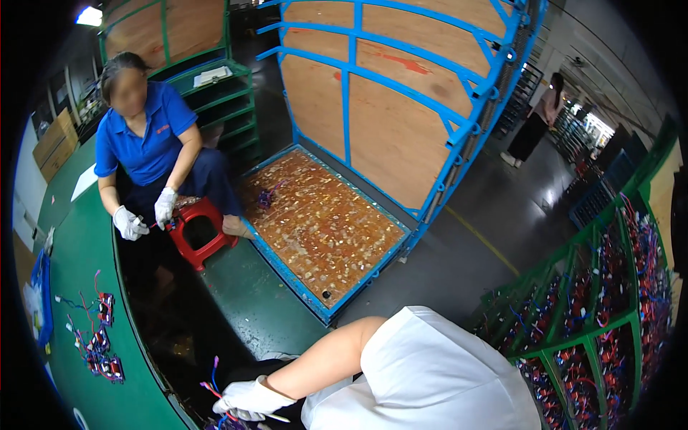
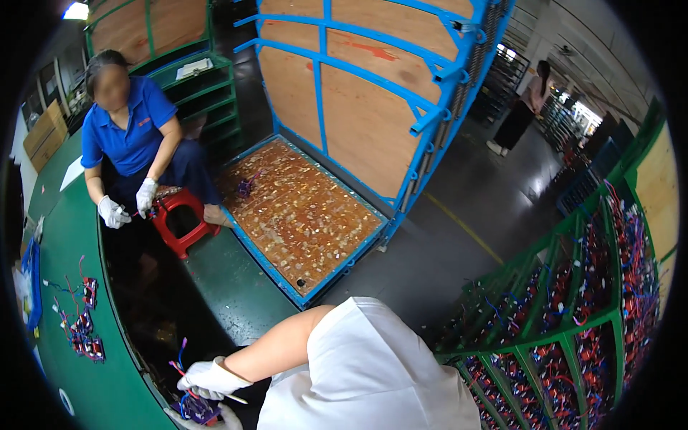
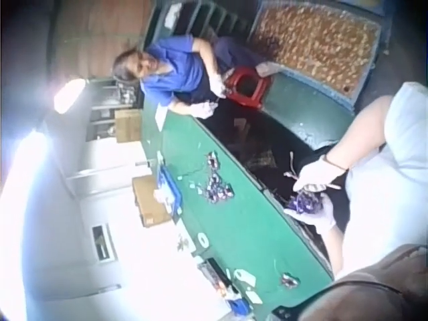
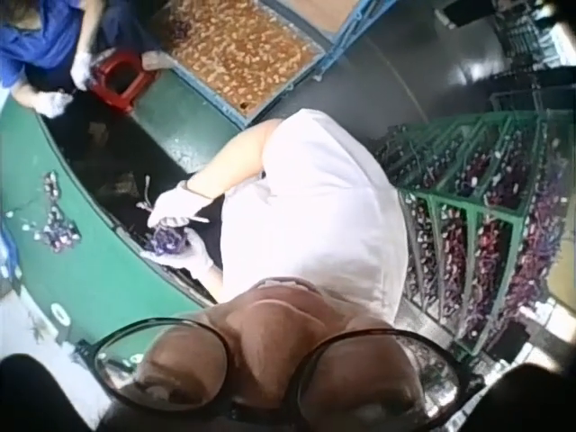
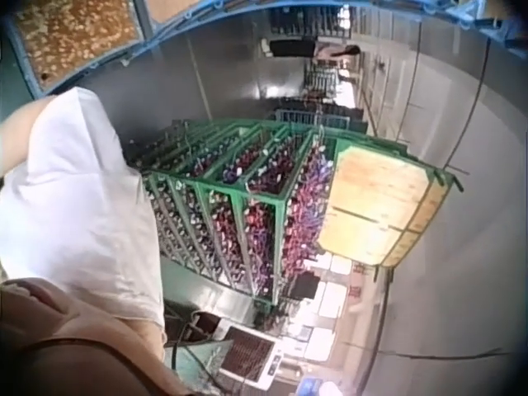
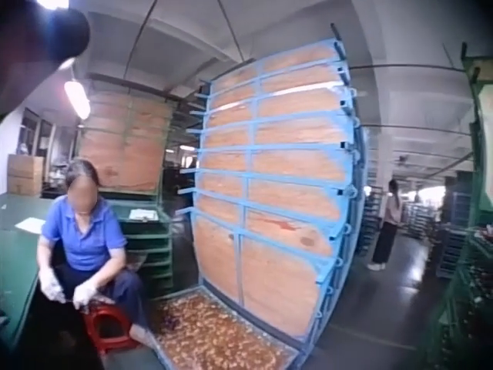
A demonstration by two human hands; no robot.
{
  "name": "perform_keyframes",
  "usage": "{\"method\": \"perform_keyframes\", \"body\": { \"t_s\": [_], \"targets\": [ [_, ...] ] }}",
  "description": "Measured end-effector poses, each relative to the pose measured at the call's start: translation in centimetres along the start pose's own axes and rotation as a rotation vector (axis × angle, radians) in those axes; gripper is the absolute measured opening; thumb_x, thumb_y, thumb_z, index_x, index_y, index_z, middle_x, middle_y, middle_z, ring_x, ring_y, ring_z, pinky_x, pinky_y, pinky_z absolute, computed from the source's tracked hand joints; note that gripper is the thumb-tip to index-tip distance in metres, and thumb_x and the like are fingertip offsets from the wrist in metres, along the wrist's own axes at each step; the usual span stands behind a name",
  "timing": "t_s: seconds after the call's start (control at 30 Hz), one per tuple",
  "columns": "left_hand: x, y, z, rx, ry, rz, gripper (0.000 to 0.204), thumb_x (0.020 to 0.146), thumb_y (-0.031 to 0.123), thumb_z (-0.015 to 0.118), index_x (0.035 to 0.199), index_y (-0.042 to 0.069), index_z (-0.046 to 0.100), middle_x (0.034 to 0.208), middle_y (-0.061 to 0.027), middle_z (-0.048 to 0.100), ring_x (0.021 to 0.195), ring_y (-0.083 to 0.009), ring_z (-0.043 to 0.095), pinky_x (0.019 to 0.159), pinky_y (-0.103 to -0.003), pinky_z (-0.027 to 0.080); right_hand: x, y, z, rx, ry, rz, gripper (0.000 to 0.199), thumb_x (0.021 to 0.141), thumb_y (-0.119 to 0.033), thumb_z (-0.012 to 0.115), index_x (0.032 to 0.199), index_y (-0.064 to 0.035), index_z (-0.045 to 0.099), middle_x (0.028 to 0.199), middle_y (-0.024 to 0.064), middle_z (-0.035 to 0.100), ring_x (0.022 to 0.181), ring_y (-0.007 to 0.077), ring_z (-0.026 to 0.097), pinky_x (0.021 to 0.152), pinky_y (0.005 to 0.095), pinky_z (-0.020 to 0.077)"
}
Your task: The person assembles electronic components onto purple circuit board housings by hand, then organizes the assembled units on a workbench.
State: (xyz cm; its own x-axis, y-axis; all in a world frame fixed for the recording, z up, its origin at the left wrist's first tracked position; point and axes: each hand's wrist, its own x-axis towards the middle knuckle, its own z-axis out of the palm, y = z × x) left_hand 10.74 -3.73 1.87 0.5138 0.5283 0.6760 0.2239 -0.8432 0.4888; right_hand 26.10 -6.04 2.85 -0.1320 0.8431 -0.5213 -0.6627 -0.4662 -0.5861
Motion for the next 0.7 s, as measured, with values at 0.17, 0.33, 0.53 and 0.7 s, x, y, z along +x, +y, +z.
{"method": "perform_keyframes", "body": {
  "t_s": [0.17,0.33,0.53,0.7],
  "targets": [
    [0.6,-1.7,-0.2,-0.195,0.092,0.029,0.063,0.084,0.024,0.063,0.132,-0.003,0.032,0.115,-0.0206,0.050,0.100,-0.0312,0.054,0.086,-0.043,0.048,-0.7,0.9,1.2,-0.279,0.090,-0.214,0.035,0.088,-0.033,0.051,0.062,-0.0085,0.050,0.048,0.0002,0.043,0.034,0.0137,0.038,0.034,0.0285,0.0294],
    [-0.4,-1.8,-0.6,0.125,-0.072,-0.279,0.039,0.088,0.030,0.048,0.114,0.001,0.052,0.104,-0.0135,0.056,0.094,-0.0281,0.055,0.080,-0.043,0.045,0.0,0.9,3.9,-0.947,0.214,-0.738,0.033,0.080,-0.029,0.055,0.059,-0.0030,0.057,0.049,0.0117,0.052,0.043,0.0276,0.052,0.042,0.0379,0.0407],
    [-4.6,-8.4,3.5,-0.231,-0.326,-0.560,0.045,0.086,0.036,0.047,0.117,0.004,0.050,0.111,-0.0114,0.054,0.100,-0.0255,0.053,0.083,-0.042,0.044,1.1,1.5,2.9,-1.812,-0.647,-1.511,0.011,0.081,-0.015,0.061,0.089,-0.0085,0.058,0.066,0.0062,0.055,0.051,0.0236,0.051,0.046,0.0343,0.0408],
    [-11.4,-9.1,-0.7,-1.506,0.186,-1.210,0.059,0.088,0.050,0.044,0.128,0.008,0.044,0.124,-0.0102,0.050,0.109,-0.0230,0.050,0.089,-0.041,0.043,0.5,0.3,5.6,-1.688,-0.203,-0.802,0.024,0.065,-0.027,0.059,0.072,-0.0048,0.066,0.064,0.0158,0.062,0.058,0.0333,0.061,0.052,0.0430,0.0485]
  ]
}}
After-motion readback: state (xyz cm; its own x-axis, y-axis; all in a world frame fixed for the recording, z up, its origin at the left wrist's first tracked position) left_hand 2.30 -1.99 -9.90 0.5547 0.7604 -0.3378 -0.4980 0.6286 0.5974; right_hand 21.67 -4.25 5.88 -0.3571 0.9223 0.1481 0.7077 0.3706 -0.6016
